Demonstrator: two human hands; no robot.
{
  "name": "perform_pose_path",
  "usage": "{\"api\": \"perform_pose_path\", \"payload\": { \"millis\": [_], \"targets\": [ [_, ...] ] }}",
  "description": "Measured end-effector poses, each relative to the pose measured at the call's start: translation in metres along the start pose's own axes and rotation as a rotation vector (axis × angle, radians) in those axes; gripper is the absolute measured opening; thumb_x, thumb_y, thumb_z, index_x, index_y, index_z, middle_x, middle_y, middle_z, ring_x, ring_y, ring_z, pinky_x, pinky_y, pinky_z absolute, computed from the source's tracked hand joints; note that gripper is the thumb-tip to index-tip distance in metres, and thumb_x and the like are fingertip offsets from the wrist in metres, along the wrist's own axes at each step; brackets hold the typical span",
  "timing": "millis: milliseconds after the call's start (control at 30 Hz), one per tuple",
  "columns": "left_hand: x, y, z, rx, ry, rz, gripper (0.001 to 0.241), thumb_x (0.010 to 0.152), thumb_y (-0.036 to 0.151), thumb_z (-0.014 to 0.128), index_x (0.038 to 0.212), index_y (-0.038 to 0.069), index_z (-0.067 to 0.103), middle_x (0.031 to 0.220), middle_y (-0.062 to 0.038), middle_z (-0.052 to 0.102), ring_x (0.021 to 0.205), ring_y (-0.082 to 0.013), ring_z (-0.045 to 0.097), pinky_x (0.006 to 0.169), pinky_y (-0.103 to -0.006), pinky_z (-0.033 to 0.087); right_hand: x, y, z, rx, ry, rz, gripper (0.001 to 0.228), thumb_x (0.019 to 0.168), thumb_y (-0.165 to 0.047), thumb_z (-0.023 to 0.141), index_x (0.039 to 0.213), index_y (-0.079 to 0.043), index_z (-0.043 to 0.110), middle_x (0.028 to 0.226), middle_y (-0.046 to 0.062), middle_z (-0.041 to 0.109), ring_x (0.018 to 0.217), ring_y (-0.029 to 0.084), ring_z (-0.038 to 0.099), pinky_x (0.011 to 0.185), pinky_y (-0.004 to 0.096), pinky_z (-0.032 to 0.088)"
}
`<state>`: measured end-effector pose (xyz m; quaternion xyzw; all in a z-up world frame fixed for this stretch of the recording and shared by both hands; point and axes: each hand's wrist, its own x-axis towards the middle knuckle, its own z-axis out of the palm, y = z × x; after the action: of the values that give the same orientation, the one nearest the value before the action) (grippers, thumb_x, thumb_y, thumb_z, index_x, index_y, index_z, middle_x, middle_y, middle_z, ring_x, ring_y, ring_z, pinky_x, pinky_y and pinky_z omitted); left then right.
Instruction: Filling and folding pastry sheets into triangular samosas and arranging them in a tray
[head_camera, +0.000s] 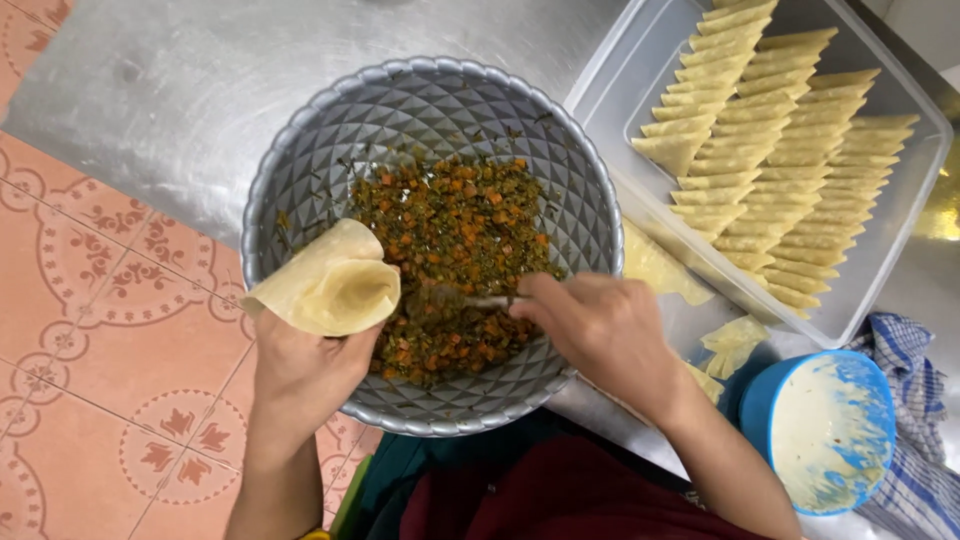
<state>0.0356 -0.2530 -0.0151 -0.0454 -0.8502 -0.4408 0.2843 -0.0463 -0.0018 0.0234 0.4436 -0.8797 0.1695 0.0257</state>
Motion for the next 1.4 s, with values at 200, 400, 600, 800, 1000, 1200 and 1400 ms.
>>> {"api": "perform_pose_path", "payload": {
  "millis": [200, 400, 600, 800, 1000, 1200, 1400],
  "targets": [
    [-0.002, 0.003, 0.000, 0.024, 0.010, 0.007, 0.019, 0.078, -0.011, 0.087, 0.088, -0.008, 0.072, 0.082, -0.022, 0.072, 0.077, -0.0418, 0.075, 0.074, -0.0436, 0.059, 0.007, -0.008, 0.011, -0.089, -0.009, -0.129, 0.014, 0.098, -0.023, 0.069, 0.086, -0.016, 0.067, 0.049, 0.001, 0.060, 0.043, 0.016, 0.060, 0.045, 0.023, 0.047],
    [-0.001, 0.007, -0.004, 0.014, -0.028, -0.054, 0.016, 0.081, -0.010, 0.082, 0.093, -0.010, 0.071, 0.085, -0.024, 0.072, 0.083, -0.0444, 0.075, 0.071, -0.0478, 0.058, -0.001, 0.015, 0.001, 0.239, 0.000, 0.139, 0.018, 0.086, -0.024, 0.083, 0.093, -0.012, 0.071, 0.060, 0.007, 0.073, 0.051, 0.022, 0.071, 0.051, 0.031, 0.055],
    [0.003, 0.016, 0.005, 0.027, -0.402, -0.294, 0.029, 0.088, 0.000, 0.067, 0.115, -0.009, 0.061, 0.096, -0.031, 0.070, 0.092, -0.0505, 0.072, 0.080, -0.0605, 0.059, -0.012, 0.007, -0.042, 0.308, 0.239, 0.335, 0.026, 0.078, -0.018, 0.092, 0.093, -0.008, 0.073, 0.064, 0.009, 0.073, 0.057, 0.030, 0.072, 0.056, 0.033, 0.055],
    [0.000, 0.039, 0.015, -0.238, -0.510, -0.311, 0.033, 0.091, 0.034, 0.073, 0.108, 0.006, 0.070, 0.112, -0.007, 0.079, 0.101, -0.0229, 0.077, 0.085, -0.0349, 0.057, -0.025, -0.027, -0.036, -0.070, 0.517, -0.010, 0.026, 0.088, -0.011, 0.089, 0.086, -0.005, 0.064, 0.067, 0.004, 0.067, 0.047, 0.011, 0.049, 0.042, 0.028, 0.031],
    [0.003, 0.051, 0.013, -0.343, -0.407, -0.334, 0.033, 0.086, 0.029, 0.079, 0.112, 0.009, 0.073, 0.111, -0.002, 0.081, 0.103, -0.0154, 0.078, 0.087, -0.0283, 0.058, -0.053, -0.030, -0.006, -0.360, 0.706, -0.300, 0.013, 0.098, 0.001, 0.070, 0.105, 0.004, 0.060, 0.089, 0.021, 0.079, 0.055, 0.021, 0.060, 0.047, 0.028, 0.044],
    [-0.003, 0.047, 0.007, -0.873, -0.202, -0.550, 0.051, 0.084, 0.006, 0.081, 0.128, -0.001, 0.057, 0.118, -0.013, 0.074, 0.108, -0.0211, 0.073, 0.099, -0.0297, 0.058, -0.070, -0.026, 0.019, -0.407, 0.591, -0.292, 0.007, 0.093, 0.006, 0.072, 0.095, 0.006, 0.066, 0.096, 0.026, 0.077, 0.063, 0.033, 0.069, 0.052, 0.036, 0.056],
    [-0.015, 0.018, -0.006, -0.244, -0.168, -0.312, 0.037, 0.087, 0.018, 0.079, 0.117, -0.001, 0.068, 0.115, -0.015, 0.076, 0.105, -0.0261, 0.076, 0.097, -0.0345, 0.061, -0.071, -0.024, 0.063, -0.171, 0.698, 0.107, 0.015, 0.103, 0.004, 0.061, 0.102, -0.006, 0.072, 0.105, 0.008, 0.079, 0.096, 0.030, 0.071, 0.082, 0.036, 0.050]
  ]
}}
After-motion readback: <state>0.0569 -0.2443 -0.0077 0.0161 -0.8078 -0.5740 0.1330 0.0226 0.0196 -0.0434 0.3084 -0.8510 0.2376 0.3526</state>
